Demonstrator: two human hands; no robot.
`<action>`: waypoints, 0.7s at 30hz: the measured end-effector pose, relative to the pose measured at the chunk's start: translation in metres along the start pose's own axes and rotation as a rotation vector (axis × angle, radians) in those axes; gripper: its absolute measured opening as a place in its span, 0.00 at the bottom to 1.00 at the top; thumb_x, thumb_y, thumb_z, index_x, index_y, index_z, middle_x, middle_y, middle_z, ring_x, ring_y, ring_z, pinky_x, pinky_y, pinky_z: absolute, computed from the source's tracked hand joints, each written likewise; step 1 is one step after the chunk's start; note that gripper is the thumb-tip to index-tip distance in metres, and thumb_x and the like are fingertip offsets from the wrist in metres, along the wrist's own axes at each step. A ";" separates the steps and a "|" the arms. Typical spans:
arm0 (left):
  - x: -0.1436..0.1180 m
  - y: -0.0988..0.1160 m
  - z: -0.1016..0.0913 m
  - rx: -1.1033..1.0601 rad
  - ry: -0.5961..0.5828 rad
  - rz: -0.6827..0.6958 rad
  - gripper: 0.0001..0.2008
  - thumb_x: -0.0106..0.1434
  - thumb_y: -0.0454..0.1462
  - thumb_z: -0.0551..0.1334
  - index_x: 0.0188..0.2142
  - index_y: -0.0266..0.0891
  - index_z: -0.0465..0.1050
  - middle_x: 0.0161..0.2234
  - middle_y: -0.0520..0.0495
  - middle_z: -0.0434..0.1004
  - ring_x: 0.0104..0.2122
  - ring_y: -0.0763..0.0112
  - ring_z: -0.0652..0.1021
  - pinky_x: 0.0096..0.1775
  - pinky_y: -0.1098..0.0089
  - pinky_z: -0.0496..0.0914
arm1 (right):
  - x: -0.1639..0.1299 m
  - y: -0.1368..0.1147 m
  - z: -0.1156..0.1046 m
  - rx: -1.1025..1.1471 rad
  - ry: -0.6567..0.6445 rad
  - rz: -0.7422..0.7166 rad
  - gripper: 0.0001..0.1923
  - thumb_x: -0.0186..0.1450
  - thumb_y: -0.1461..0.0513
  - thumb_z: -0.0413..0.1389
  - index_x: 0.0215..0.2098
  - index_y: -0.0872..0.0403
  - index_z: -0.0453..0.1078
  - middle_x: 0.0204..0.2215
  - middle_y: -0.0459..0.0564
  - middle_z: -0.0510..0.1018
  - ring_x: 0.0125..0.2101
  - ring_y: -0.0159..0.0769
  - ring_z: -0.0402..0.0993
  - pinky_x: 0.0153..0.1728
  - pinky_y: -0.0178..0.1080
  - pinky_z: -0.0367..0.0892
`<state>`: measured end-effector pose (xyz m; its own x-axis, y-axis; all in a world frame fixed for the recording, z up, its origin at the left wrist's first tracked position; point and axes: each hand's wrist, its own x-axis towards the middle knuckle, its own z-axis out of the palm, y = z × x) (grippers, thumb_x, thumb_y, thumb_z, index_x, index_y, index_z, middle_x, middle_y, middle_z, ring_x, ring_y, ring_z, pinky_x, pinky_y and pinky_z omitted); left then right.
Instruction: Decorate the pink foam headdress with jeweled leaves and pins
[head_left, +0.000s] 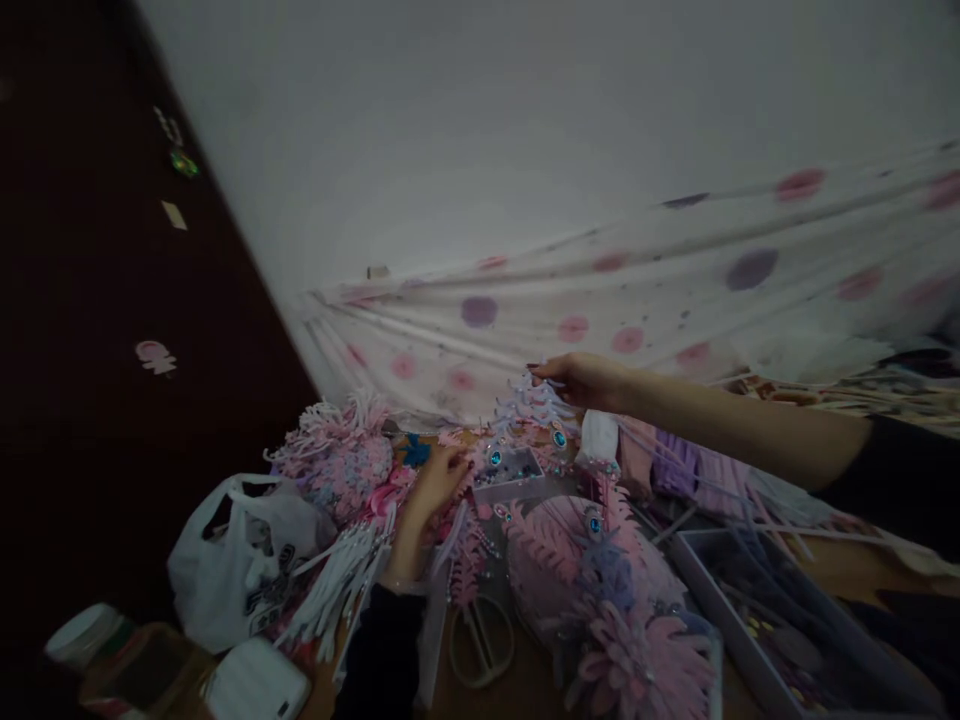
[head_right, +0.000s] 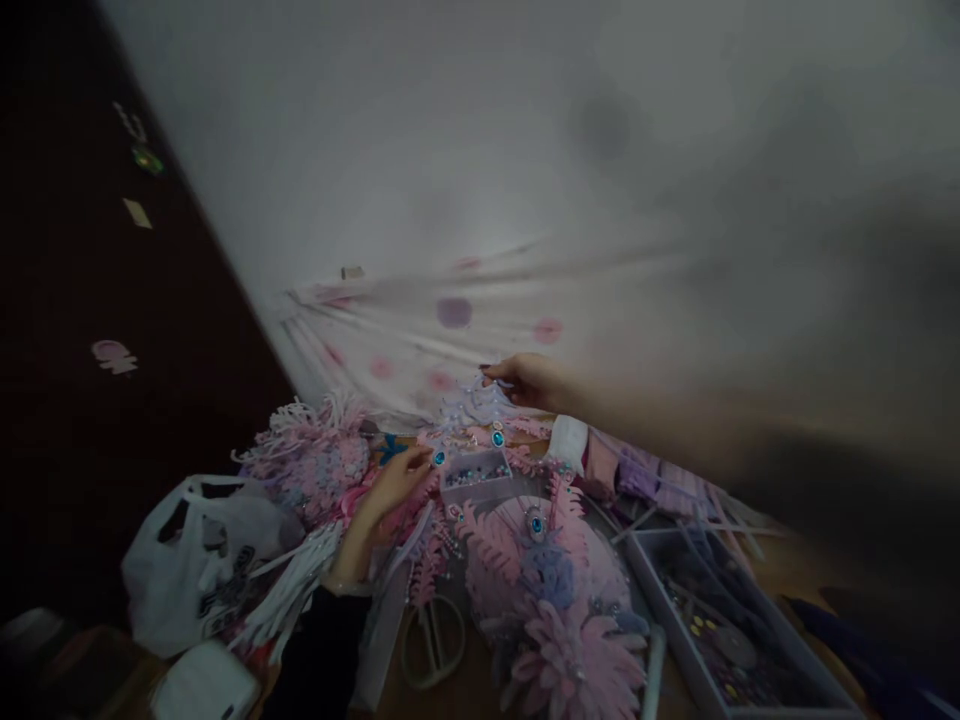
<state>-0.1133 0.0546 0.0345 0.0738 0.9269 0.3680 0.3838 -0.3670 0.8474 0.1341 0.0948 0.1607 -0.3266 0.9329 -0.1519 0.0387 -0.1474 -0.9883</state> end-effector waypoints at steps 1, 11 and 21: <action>-0.006 0.002 -0.002 -0.025 0.019 0.000 0.11 0.49 0.36 0.66 0.34 0.37 0.78 0.35 0.44 0.79 0.41 0.59 0.77 0.50 0.57 0.68 | -0.004 0.000 0.002 0.004 0.015 0.005 0.06 0.72 0.63 0.55 0.40 0.59 0.68 0.29 0.44 0.70 0.21 0.23 0.63 0.18 0.25 0.61; -0.063 0.096 0.034 -0.529 0.288 0.247 0.18 0.50 0.34 0.72 0.42 0.40 0.75 0.43 0.47 0.81 0.43 0.67 0.81 0.48 0.67 0.74 | -0.050 0.008 0.036 0.064 0.088 0.005 0.04 0.69 0.66 0.54 0.36 0.57 0.68 0.28 0.47 0.72 0.21 0.26 0.64 0.21 0.28 0.65; -0.133 0.118 0.069 -0.693 0.636 0.258 0.09 0.59 0.41 0.68 0.36 0.40 0.75 0.35 0.50 0.81 0.38 0.69 0.81 0.47 0.65 0.74 | -0.150 0.048 0.063 0.121 0.153 -0.108 0.11 0.65 0.69 0.54 0.24 0.57 0.69 0.27 0.48 0.73 0.20 0.25 0.61 0.15 0.27 0.55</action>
<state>-0.0146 -0.1066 0.0590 -0.5095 0.6706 0.5392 -0.2159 -0.7062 0.6743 0.1257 -0.0728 0.1364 -0.1751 0.9830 -0.0548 -0.1050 -0.0740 -0.9917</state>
